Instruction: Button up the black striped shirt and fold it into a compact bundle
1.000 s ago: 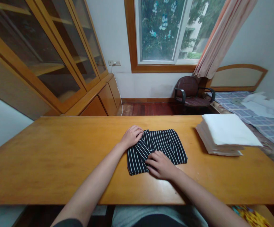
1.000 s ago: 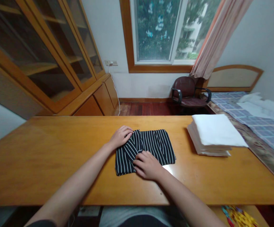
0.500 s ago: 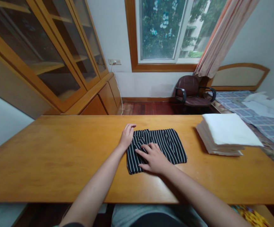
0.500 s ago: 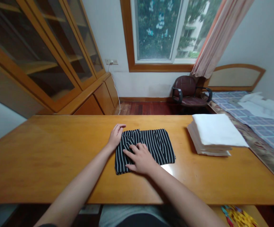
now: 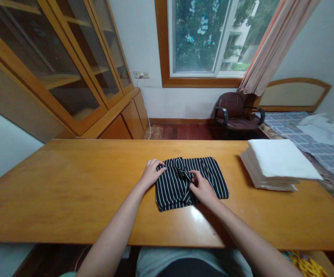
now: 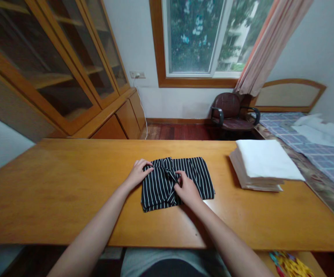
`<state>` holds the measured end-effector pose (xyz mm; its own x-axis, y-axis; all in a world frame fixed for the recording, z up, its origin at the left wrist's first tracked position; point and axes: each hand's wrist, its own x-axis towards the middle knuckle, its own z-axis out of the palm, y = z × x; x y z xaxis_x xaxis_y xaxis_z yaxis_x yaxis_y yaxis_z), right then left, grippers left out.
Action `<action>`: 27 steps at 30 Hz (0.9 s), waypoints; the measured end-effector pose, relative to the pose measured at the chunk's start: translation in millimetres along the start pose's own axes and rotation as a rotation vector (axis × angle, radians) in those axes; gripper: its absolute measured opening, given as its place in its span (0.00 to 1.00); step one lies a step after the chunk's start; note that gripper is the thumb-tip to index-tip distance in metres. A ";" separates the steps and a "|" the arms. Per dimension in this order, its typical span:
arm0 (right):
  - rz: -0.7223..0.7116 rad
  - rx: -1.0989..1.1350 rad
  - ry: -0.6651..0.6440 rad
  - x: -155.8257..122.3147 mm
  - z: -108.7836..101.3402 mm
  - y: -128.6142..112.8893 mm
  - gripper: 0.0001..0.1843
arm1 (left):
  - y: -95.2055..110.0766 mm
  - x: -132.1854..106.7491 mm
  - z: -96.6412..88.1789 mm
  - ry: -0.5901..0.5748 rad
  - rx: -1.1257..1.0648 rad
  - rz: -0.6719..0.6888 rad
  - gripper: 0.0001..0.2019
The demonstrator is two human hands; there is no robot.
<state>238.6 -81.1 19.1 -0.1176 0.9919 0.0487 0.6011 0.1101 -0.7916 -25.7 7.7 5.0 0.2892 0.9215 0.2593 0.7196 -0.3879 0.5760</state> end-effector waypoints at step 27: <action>0.123 0.750 0.003 4.6 3.5 8.4 0.26 | 81.4 -33.1 -1.6 -0.255 0.135 0.487 0.12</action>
<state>240.3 -75.8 10.5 -0.0815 0.9945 -0.0657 -0.0890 -0.0729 -0.9934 22.3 -54.4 44.5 0.7392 0.6192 0.2651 0.5348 -0.7788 0.3278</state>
